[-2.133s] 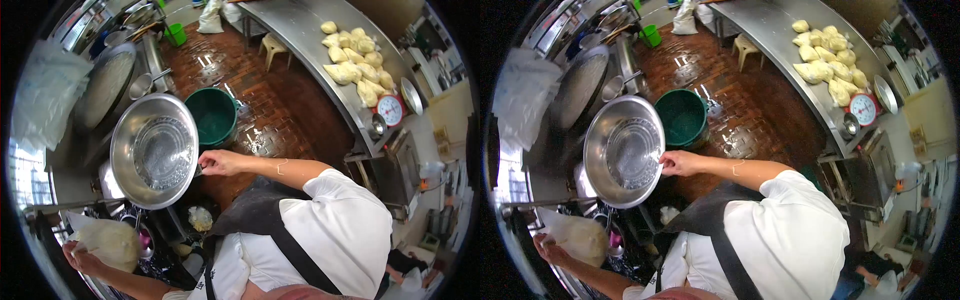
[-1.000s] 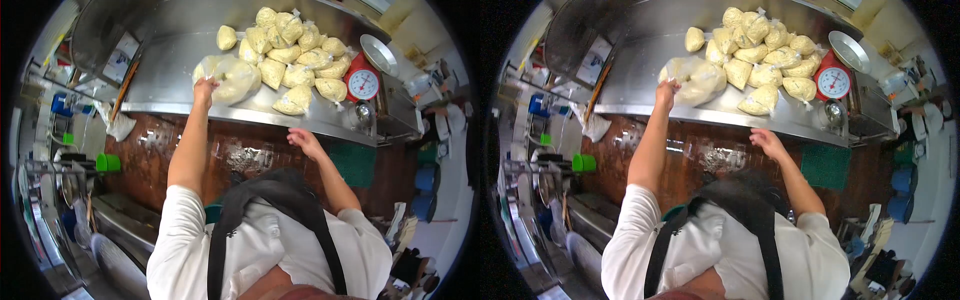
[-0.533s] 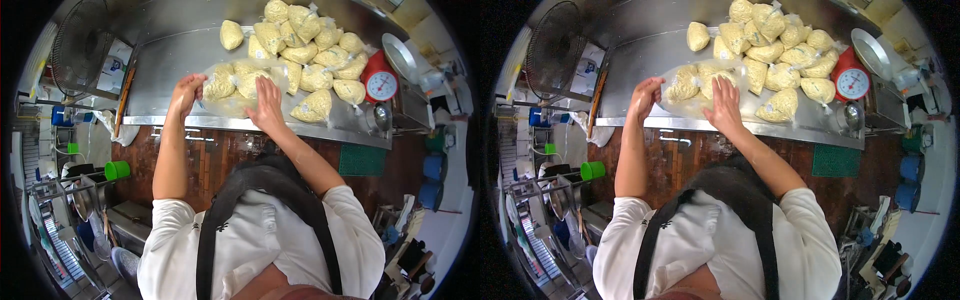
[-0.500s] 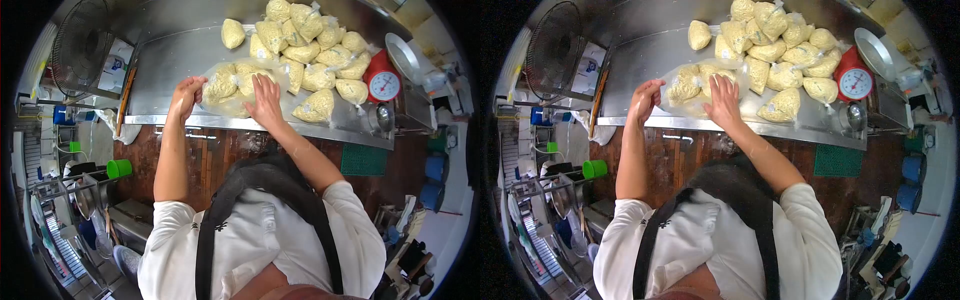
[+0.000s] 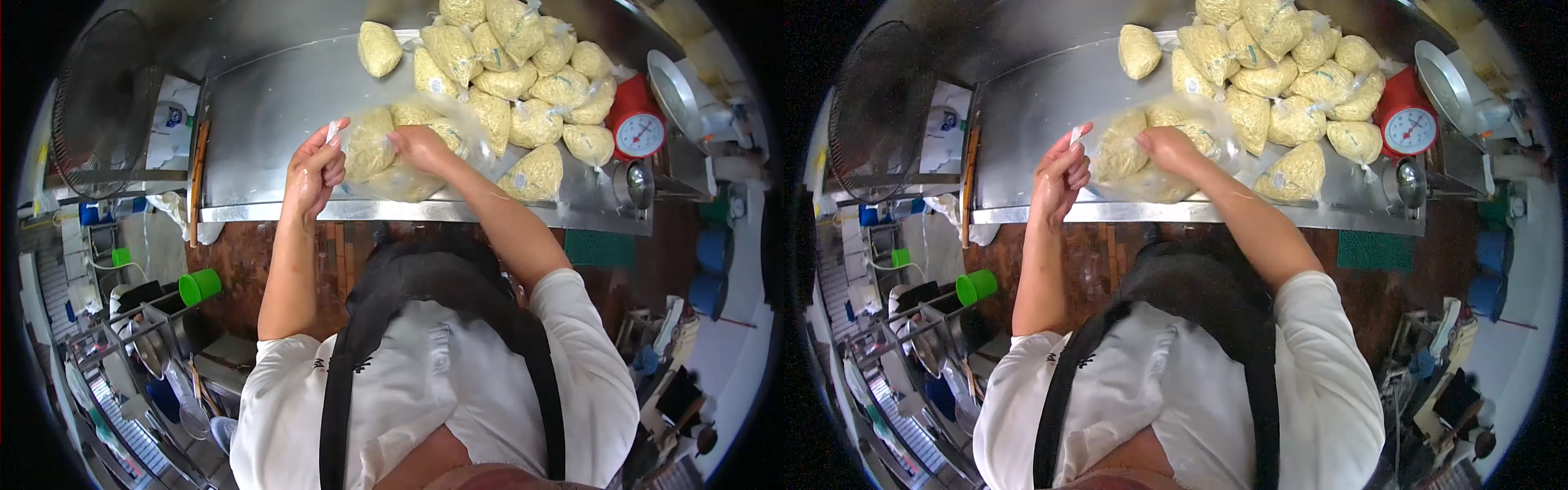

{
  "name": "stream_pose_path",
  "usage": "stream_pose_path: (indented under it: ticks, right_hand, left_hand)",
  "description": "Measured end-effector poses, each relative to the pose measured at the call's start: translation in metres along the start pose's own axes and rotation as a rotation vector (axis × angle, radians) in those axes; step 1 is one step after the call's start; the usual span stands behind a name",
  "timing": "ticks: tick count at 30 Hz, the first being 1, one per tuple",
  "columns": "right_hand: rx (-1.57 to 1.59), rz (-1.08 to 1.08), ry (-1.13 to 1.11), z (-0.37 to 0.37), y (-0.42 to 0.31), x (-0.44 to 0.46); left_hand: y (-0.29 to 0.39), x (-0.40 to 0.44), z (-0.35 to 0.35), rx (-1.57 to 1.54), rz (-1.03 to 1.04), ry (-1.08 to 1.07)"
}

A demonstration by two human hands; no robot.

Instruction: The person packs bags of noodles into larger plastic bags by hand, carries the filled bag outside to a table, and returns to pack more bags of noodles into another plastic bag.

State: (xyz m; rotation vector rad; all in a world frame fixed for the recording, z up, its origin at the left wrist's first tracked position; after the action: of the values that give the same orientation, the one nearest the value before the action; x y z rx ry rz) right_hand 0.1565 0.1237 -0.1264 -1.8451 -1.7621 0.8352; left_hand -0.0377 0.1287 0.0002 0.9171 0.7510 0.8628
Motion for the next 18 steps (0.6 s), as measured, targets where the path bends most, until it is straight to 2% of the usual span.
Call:
stream_pose_path:
  ticks: [2, 4, 6, 7, 10, 12, 13, 14, 16, 18]
  right_hand:
    - [0.368, 0.005, -0.060, -0.023, -0.014, -0.026]
    - [0.478, -0.149, 0.175, -0.064, -0.039, -0.062]
    - [0.416, 0.193, 0.148, -0.119, -0.031, -0.104]
    - [0.508, 0.261, 0.226, -0.143, -0.017, -0.130]
    - [0.995, -0.080, 0.559, -0.229, -0.005, -0.229]
    - [1.156, -0.349, 0.535, -0.260, -0.039, -0.258]
    - [1.157, -0.403, 0.598, -0.269, -0.050, -0.269]
    - [1.123, -0.330, 0.567, -0.275, -0.062, -0.277]
    - [1.111, -0.427, 0.608, -0.282, -0.066, -0.292]
    - [1.098, -0.349, 0.726, -0.275, -0.057, -0.295]
  left_hand:
    - [0.001, -0.002, -0.018, -0.082, -0.012, -0.015]
    - [0.001, -0.004, -0.032, -0.098, -0.045, -0.038]
    - [-0.004, -0.006, -0.047, -0.126, -0.089, -0.070]
    - [-0.006, -0.005, -0.054, -0.138, -0.105, -0.088]
    - [-0.005, 0.004, -0.063, -0.146, -0.123, -0.123]
    - [0.003, 0.015, -0.057, -0.153, -0.113, -0.167]
    - [0.006, 0.019, -0.052, -0.154, -0.112, -0.189]
    - [0.007, 0.022, -0.047, -0.160, -0.122, -0.221]
    - [0.009, 0.026, -0.037, -0.169, -0.137, -0.283]
    - [0.005, 0.024, -0.028, -0.162, -0.149, -0.317]
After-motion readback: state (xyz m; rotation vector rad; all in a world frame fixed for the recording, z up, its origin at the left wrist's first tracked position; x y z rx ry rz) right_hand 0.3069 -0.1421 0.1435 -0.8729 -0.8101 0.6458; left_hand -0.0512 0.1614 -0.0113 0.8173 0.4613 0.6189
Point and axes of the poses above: each hand's wrist, its own x-axis towards the middle knuckle, its own z-axis out of the palm, y = z × x, the point moved 4 cm from there along x, towards the middle knuckle, and after that the axes turned 8 degrees about z, right-handed, at the moved point
